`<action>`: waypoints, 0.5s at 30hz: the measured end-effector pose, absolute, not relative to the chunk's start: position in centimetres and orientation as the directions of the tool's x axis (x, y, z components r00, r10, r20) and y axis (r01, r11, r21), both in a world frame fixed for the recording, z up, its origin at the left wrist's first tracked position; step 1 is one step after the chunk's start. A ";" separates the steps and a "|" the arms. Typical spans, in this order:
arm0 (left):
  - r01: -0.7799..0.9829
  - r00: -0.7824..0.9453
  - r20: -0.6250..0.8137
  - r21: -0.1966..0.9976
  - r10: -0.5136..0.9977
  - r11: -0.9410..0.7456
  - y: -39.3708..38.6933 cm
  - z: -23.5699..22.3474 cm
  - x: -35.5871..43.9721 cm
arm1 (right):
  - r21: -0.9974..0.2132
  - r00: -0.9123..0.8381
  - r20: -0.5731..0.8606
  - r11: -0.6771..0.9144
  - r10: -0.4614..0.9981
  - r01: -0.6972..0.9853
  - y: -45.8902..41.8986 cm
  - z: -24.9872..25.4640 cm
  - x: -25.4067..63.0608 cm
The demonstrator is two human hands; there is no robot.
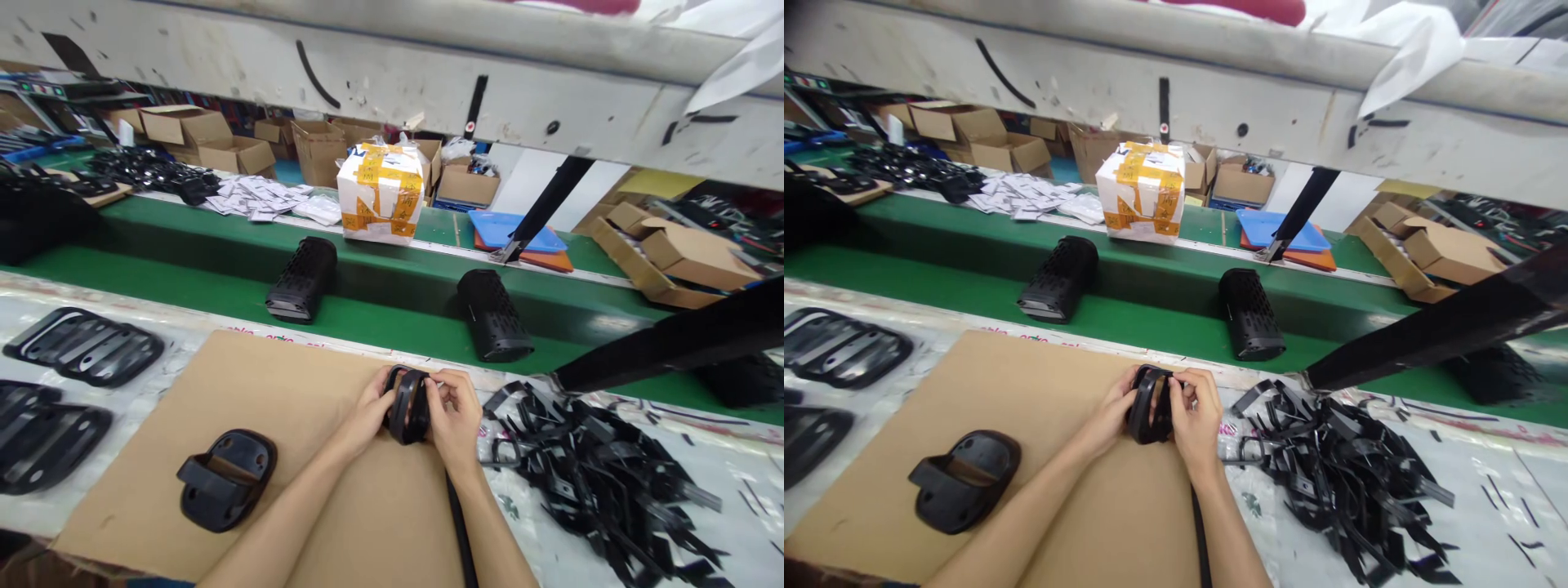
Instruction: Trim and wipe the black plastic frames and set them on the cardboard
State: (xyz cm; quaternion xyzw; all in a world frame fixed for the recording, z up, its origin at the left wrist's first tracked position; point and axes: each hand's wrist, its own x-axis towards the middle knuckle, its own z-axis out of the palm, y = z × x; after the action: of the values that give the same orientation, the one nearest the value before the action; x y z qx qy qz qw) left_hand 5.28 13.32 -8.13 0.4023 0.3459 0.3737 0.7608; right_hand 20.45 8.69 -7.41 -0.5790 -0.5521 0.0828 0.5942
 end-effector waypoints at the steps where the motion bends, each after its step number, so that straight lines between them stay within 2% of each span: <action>1: -0.291 0.465 -0.199 0.886 0.863 0.361 13.3 -8.1 5.3 | -0.784 0.377 0.555 0.313 0.742 0.536 8.7 -7.4 20.4; 5: -0.267 0.381 -0.147 0.928 0.913 0.261 13.5 -8.0 5.3 | -0.795 0.372 0.539 0.311 0.755 0.520 8.7 -7.5 20.2; 9: -0.301 0.369 -0.209 0.895 0.906 0.329 13.5 -8.1 5.5 | -0.801 0.374 0.529 0.304 0.761 0.515 8.7 -7.5 20.2; 15: -0.321 0.378 -0.209 0.884 0.902 0.340 13.5 -7.9 5.8 | -0.802 0.318 0.527 0.337 0.788 0.494 8.5 -8.0 20.6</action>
State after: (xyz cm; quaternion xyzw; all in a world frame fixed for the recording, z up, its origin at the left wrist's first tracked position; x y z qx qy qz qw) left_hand 5.75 13.54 -7.92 0.3938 0.3687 0.4182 0.7308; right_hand 20.60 8.53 -8.02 -0.5618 -0.5703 0.1255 0.5860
